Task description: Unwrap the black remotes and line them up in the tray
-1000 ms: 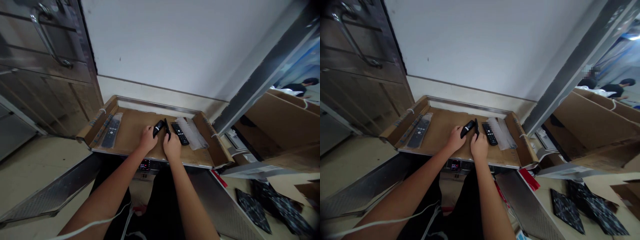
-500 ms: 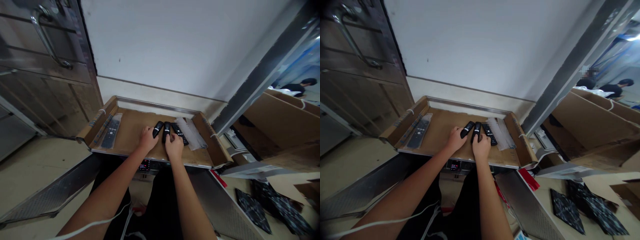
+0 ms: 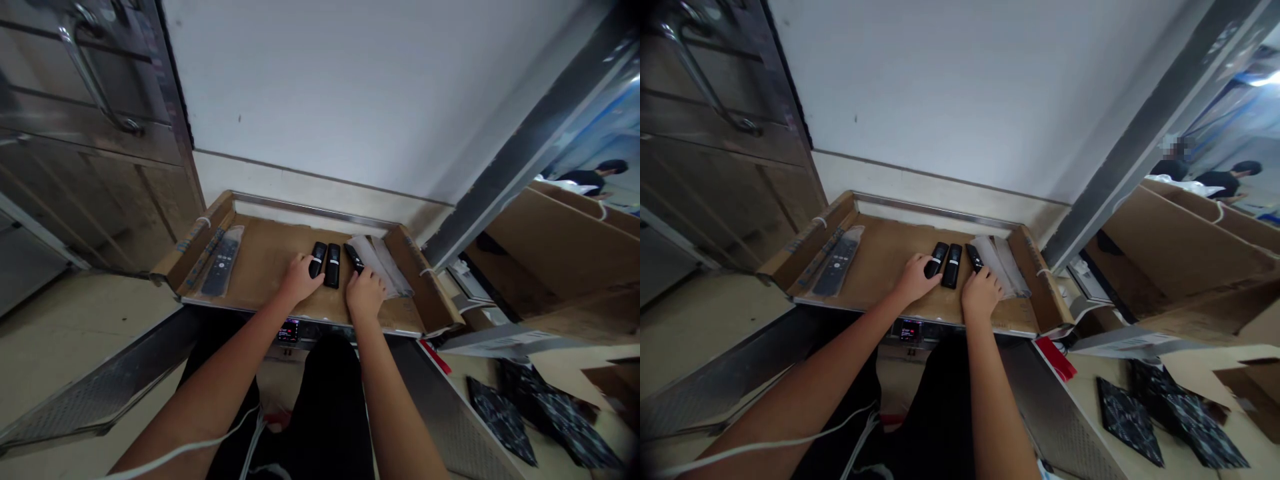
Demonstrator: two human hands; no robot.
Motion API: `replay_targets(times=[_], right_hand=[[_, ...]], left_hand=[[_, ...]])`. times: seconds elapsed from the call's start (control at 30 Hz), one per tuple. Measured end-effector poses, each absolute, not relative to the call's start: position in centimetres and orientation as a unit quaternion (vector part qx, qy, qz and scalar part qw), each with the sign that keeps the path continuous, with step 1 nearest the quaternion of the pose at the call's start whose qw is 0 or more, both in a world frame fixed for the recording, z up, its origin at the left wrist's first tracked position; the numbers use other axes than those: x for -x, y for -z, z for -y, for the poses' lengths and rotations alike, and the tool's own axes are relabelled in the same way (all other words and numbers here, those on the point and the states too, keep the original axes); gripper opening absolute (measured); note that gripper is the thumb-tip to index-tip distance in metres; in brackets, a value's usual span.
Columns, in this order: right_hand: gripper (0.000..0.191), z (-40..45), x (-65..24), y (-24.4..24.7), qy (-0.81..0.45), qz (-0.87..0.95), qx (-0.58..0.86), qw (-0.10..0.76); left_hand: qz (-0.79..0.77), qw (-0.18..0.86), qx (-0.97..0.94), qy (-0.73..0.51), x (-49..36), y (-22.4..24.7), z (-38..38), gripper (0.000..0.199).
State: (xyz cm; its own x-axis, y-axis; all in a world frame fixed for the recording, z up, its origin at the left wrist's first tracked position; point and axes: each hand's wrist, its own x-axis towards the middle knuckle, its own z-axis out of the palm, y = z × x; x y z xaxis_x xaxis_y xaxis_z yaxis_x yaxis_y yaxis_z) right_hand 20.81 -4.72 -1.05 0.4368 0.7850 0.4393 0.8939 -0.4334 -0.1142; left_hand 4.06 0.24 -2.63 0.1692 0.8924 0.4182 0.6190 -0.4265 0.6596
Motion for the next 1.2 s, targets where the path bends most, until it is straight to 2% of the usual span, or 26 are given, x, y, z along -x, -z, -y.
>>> replay_targets(times=[0.1,0.27,0.43,0.8,0.93,1.07,1.2], right_hand=[[0.031,4.9,-20.7,1.1,0.165,0.518,0.817,0.192],[0.039,5.3,-21.2,1.5,0.080,0.542,0.793,0.266],[0.035,4.9,-22.2,1.7,0.027,0.524,0.789,0.320],[0.040,4.6,-22.0,1.7,0.028,0.582,0.769,0.264],[0.040,4.0,-22.2,1.6,0.016,0.573,0.778,0.259],[0.039,3.1,-22.5,1.7,0.036,0.581,0.769,0.265],[0.045,2.3,-22.9,1.7,0.055,0.575,0.768,0.278]], left_hand=[[-0.501,0.177,-0.745,-0.404,-4.1,2.8,-0.3,0.037],[-0.504,0.181,-0.741,-0.405,-4.1,2.8,-0.4,0.035],[-0.496,0.185,-0.746,-0.403,-4.0,2.6,-0.2,0.037],[-0.451,0.183,-0.777,-0.399,-4.6,2.8,-0.3,0.043],[-0.430,0.193,-0.788,-0.396,-4.5,2.7,-0.3,0.051],[-0.401,0.234,-0.799,-0.383,-3.9,2.7,-0.4,0.064],[-0.384,0.287,-0.793,-0.376,-3.6,3.2,-0.7,0.070]])
